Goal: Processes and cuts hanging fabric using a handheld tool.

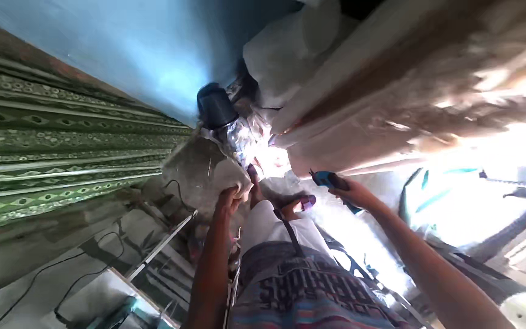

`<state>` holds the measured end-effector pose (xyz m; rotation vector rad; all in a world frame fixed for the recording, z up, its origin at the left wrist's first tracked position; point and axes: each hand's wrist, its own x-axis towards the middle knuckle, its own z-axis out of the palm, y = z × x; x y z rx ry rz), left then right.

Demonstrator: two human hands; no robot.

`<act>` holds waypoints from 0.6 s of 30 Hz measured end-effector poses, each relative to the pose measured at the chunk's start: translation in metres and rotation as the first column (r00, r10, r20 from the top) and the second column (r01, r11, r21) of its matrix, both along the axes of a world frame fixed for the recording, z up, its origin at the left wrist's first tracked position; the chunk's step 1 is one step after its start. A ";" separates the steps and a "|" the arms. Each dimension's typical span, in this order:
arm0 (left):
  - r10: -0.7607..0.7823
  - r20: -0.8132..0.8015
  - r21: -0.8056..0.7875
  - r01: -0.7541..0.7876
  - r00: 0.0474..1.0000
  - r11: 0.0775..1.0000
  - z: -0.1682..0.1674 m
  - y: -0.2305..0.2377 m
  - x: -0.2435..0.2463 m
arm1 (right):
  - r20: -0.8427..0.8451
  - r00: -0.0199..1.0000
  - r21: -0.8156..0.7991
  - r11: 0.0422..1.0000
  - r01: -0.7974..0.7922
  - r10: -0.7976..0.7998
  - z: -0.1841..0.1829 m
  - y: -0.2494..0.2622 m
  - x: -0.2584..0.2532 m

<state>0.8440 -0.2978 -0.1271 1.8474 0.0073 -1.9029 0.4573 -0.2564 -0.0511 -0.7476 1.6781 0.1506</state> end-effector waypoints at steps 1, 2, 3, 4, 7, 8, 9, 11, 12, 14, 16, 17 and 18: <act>-0.079 0.015 -0.036 0.080 0.997 0.996 0.006 0.004 -0.014 | 0.020 1.000 0.005 1.000 0.009 -0.009 0.000 0.021 -0.008; -0.122 0.015 -0.078 0.123 0.992 0.989 0.014 0.008 -0.031 | 0.026 0.999 0.015 0.999 0.029 -0.029 0.000 0.045 -0.018; -0.139 -0.010 -0.110 0.137 0.990 0.984 0.022 0.015 -0.049 | 0.022 0.998 0.023 0.998 0.064 -0.064 -0.001 0.073 -0.029; -0.151 -0.036 -0.127 0.145 0.988 0.981 0.030 0.023 -0.069 | 0.015 0.994 0.035 0.993 0.108 -0.109 -0.003 0.105 -0.042; -0.159 -0.116 -0.135 0.143 0.981 0.980 0.045 0.052 -0.136 | -0.025 0.965 0.079 0.962 0.260 -0.259 -0.014 0.212 -0.085; -0.179 -0.156 -0.150 0.156 0.971 0.976 0.046 0.063 -0.162 | -0.062 0.949 0.100 0.944 0.314 -0.309 -0.014 0.248 -0.099; -0.224 -0.187 -0.158 0.196 0.957 0.968 0.048 0.072 -0.191 | -0.109 0.926 0.128 0.919 0.373 -0.360 -0.012 0.283 -0.114; -0.415 -0.251 -0.164 0.384 0.875 0.909 0.055 0.093 -0.264 | -0.229 0.857 0.176 0.846 0.503 -0.462 -0.009 0.356 -0.142; -0.547 -0.302 -0.200 0.509 0.781 0.837 0.060 0.104 -0.304 | -0.293 0.805 0.186 0.795 0.577 -0.515 -0.008 0.395 -0.155; -0.769 -0.314 -0.316 0.702 0.557 0.638 0.082 0.127 -0.388 | -0.417 0.661 0.159 0.666 0.728 -0.624 -0.001 0.462 -0.173; -0.874 -0.317 -0.449 0.753 0.368 0.481 0.120 0.148 -0.471 | -0.485 0.502 0.096 0.527 0.845 -0.716 0.013 0.511 -0.184; -0.898 -0.325 -0.513 0.743 0.296 0.431 0.143 0.158 -0.508 | -0.494 0.406 0.046 0.444 0.895 -0.768 0.018 0.533 -0.186; -0.917 -0.322 -0.564 0.731 0.235 0.385 0.169 0.167 -0.542 | -0.484 0.311 0.000 0.356 0.934 -0.818 0.020 0.553 -0.186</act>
